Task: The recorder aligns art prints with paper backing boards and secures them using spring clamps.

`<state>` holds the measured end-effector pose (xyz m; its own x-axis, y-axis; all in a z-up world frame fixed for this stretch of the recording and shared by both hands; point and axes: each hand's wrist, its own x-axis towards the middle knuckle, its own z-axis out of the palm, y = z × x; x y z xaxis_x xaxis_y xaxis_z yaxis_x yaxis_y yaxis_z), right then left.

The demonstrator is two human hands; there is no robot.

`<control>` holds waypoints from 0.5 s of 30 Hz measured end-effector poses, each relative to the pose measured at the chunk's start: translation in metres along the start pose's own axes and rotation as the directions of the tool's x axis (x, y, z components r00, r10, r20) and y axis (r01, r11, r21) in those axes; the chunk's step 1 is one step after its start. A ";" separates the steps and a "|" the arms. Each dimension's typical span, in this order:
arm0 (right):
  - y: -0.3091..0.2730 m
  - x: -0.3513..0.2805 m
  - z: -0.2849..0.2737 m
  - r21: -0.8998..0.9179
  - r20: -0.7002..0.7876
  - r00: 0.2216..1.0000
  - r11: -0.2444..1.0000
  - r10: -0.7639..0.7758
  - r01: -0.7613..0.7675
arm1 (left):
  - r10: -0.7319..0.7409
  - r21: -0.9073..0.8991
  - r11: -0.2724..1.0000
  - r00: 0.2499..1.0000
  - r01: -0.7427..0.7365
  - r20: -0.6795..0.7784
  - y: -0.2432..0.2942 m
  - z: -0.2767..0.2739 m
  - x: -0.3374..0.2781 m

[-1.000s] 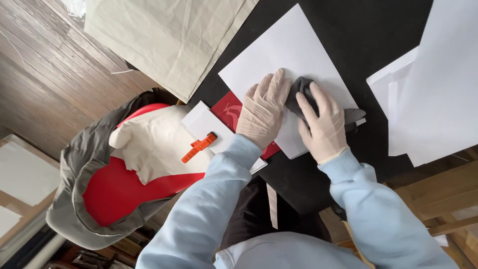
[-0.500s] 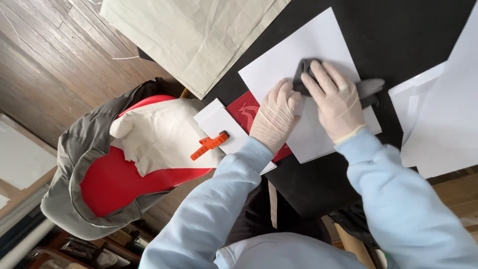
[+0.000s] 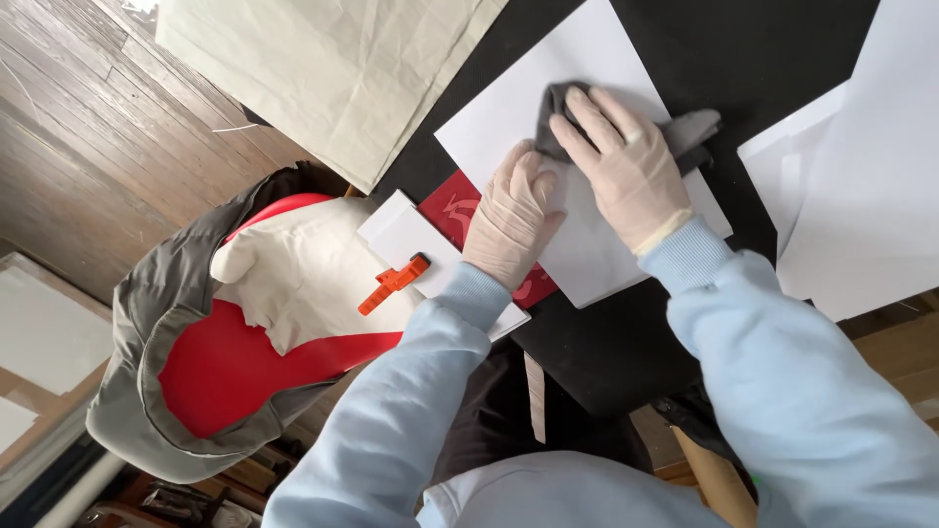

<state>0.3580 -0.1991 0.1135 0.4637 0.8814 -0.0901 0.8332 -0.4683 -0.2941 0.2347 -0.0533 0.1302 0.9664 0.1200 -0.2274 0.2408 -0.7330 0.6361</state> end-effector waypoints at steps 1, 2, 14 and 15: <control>0.000 -0.009 -0.002 -0.002 0.027 0.999 1.000 0.024 -0.024 | 0.009 -0.009 1.000 1.000 -0.009 -0.006 -0.001 0.000 -0.001; -0.003 -0.018 -0.007 -0.003 0.028 0.999 1.000 0.030 -0.030 | 0.013 -0.012 1.000 1.000 -0.013 -0.001 0.000 0.001 -0.002; -0.011 -0.125 -0.027 -0.009 0.220 0.967 0.992 0.126 -0.127 | -0.044 0.086 0.995 0.998 0.040 0.043 0.004 0.004 0.001; -0.011 -0.134 -0.028 0.018 0.250 0.959 0.989 0.135 -0.144 | -0.045 0.091 0.995 0.998 0.041 0.045 0.004 0.005 0.001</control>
